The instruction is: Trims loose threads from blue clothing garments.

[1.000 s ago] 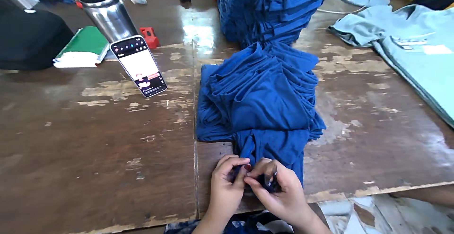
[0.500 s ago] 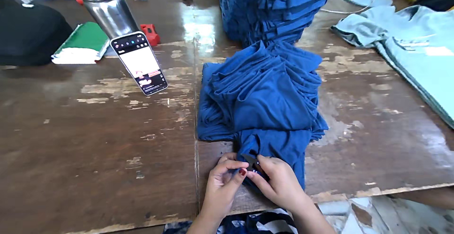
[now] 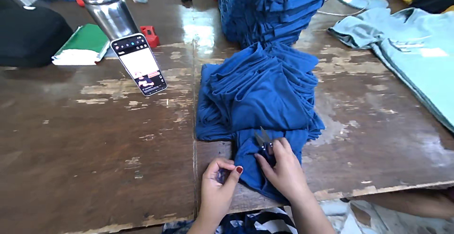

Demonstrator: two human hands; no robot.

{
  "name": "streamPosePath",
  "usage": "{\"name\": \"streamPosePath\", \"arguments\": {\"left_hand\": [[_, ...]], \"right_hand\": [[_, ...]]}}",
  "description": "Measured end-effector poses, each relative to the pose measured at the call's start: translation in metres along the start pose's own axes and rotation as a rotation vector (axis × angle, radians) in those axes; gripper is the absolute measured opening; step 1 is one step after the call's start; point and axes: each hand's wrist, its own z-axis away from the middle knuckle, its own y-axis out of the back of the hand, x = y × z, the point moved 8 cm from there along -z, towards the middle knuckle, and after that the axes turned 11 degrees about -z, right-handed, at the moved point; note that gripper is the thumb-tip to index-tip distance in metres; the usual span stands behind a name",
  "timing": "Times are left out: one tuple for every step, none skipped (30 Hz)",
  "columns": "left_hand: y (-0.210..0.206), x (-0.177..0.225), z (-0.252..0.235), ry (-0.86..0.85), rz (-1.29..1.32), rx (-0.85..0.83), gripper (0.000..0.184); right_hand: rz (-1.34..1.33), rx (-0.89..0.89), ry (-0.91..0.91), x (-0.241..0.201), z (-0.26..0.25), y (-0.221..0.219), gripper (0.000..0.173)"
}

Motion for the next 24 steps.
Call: {"name": "streamPosePath", "arguments": {"left_hand": [[0.001, 0.005, 0.001, -0.044, -0.052, -0.008, 0.014], [0.004, 0.010, 0.001, -0.095, -0.122, -0.013, 0.014], [0.006, 0.015, 0.002, -0.154, -0.211, -0.011, 0.012], [0.009, 0.020, 0.001, -0.218, -0.308, -0.012, 0.010], [0.010, 0.026, 0.001, -0.277, -0.402, -0.025, 0.008], [0.010, 0.031, 0.000, -0.319, -0.492, -0.048, 0.005], [0.010, 0.034, 0.000, -0.345, -0.573, -0.080, 0.002], [0.009, 0.034, -0.001, -0.357, -0.649, -0.120, 0.003], [0.008, 0.033, -0.001, -0.360, -0.724, -0.162, 0.005], [0.008, 0.031, -0.002, -0.360, -0.791, -0.199, 0.008], [0.007, 0.030, -0.002, -0.357, -0.848, -0.233, 0.010], [0.007, 0.028, -0.003, -0.355, -0.891, -0.265, 0.013], [0.007, 0.027, -0.004, -0.352, -0.909, -0.292, 0.014], [0.006, 0.025, -0.004, -0.345, -0.908, -0.316, 0.015], [0.006, 0.024, -0.005, -0.335, -0.897, -0.337, 0.015], [0.006, 0.023, -0.005, -0.320, -0.883, -0.352, 0.015], [0.006, 0.023, -0.005, -0.306, -0.863, -0.358, 0.014], [0.007, 0.023, -0.005, -0.285, -0.833, -0.361, 0.012], [0.008, 0.024, -0.005, -0.260, -0.797, -0.359, 0.011], [0.009, 0.025, -0.006, -0.236, -0.766, -0.354, 0.009], [0.010, 0.026, -0.006, -0.220, -0.746, -0.347, 0.009], [0.010, 0.026, -0.007, -0.210, -0.735, -0.342, 0.009], [0.010, 0.025, -0.007, -0.206, -0.728, -0.341, 0.009], [0.010, 0.024, -0.007, -0.204, -0.723, -0.341, 0.009]], "right_hand": [[0.000, -0.014, -0.004, 0.000, 0.000, 0.000, 0.025], [-0.020, -0.018, 0.005, 0.000, 0.001, 0.001, 0.021], [-0.063, -0.008, 0.020, 0.001, 0.001, 0.004, 0.020], [-0.147, 0.015, 0.040, 0.002, 0.002, 0.009, 0.021], [-0.280, 0.047, 0.063, 0.003, 0.004, 0.014, 0.022], [-0.443, 0.078, 0.086, 0.005, 0.005, 0.021, 0.021], [-0.594, 0.086, 0.098, 0.004, 0.007, 0.027, 0.019], [-0.719, 0.094, 0.106, 0.004, 0.010, 0.033, 0.023], [-0.786, 0.091, 0.109, 0.003, 0.012, 0.038, 0.026], [-0.776, 0.079, 0.108, 0.002, 0.015, 0.042, 0.026], [-0.686, 0.056, 0.109, 0.001, 0.018, 0.043, 0.023], [-0.553, 0.017, 0.109, 0.001, 0.022, 0.043, 0.016], [-0.420, -0.044, 0.103, 0.002, 0.026, 0.040, 0.011], [-0.312, -0.119, 0.091, 0.003, 0.029, 0.034, 0.014], [-0.231, -0.199, 0.076, 0.004, 0.032, 0.026, 0.016], [-0.178, -0.252, 0.075, 0.003, 0.035, 0.020, 0.020], [-0.133, -0.270, 0.094, 0.000, 0.037, 0.015, 0.030], [-0.094, -0.271, 0.125, -0.003, 0.038, 0.012, 0.042], [-0.053, -0.278, 0.157, -0.007, 0.038, 0.008, 0.051], [-0.005, -0.287, 0.187, -0.010, 0.038, 0.005, 0.057], [0.043, -0.294, 0.216, -0.011, 0.038, 0.002, 0.060], [0.082, -0.303, 0.240, -0.012, 0.037, 0.000, 0.061], [0.114, -0.310, 0.260, -0.013, 0.037, -0.002, 0.061], [0.134, -0.318, 0.273, -0.012, 0.037, -0.003, 0.059]]}}
